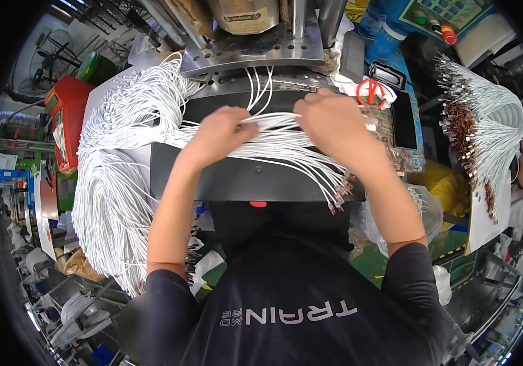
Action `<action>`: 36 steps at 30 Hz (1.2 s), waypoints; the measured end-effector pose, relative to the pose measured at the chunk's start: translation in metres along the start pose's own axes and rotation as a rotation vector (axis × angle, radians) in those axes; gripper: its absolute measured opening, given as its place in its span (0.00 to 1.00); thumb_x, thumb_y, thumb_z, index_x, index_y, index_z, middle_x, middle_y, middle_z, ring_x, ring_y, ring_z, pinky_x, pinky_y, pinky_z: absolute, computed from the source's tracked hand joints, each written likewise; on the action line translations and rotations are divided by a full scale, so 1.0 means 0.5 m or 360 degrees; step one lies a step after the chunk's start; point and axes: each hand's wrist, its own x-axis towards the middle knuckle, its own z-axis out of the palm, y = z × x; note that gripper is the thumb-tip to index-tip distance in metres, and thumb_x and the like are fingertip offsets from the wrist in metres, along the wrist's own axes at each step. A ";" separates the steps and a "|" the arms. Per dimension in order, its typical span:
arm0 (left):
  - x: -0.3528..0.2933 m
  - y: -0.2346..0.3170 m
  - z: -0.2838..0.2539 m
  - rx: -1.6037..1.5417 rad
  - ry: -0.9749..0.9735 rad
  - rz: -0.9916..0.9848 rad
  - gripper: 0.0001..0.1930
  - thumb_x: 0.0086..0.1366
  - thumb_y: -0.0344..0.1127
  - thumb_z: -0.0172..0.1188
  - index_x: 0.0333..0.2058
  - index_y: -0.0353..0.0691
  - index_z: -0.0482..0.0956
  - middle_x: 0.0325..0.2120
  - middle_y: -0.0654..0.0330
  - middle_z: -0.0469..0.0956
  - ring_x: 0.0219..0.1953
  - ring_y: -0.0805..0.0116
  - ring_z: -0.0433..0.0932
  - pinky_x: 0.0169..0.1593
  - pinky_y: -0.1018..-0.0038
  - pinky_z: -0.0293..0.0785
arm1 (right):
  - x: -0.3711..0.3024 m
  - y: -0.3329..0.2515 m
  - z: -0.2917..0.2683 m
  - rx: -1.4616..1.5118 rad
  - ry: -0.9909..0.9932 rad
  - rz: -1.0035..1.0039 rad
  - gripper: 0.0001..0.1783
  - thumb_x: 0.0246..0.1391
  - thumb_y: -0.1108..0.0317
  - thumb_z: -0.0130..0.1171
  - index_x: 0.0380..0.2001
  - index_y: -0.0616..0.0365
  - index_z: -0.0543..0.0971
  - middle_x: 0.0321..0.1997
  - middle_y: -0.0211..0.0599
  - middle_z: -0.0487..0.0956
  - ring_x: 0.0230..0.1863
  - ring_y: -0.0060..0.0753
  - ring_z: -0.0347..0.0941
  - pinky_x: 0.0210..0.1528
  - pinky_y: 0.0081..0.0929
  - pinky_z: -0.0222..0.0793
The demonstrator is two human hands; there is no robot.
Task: Sorting and aligning multiple white wire bundles into an assembly jig or terminal press.
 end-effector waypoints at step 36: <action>-0.019 0.116 0.060 -0.0383 0.0115 -0.0117 0.26 0.76 0.52 0.53 0.33 0.32 0.83 0.19 0.52 0.75 0.24 0.65 0.75 0.33 0.66 0.72 | -0.081 -0.017 0.051 -0.0236 0.0426 -0.0162 0.16 0.53 0.74 0.58 0.47 0.56 0.79 0.42 0.42 0.81 0.50 0.45 0.78 0.64 0.44 0.68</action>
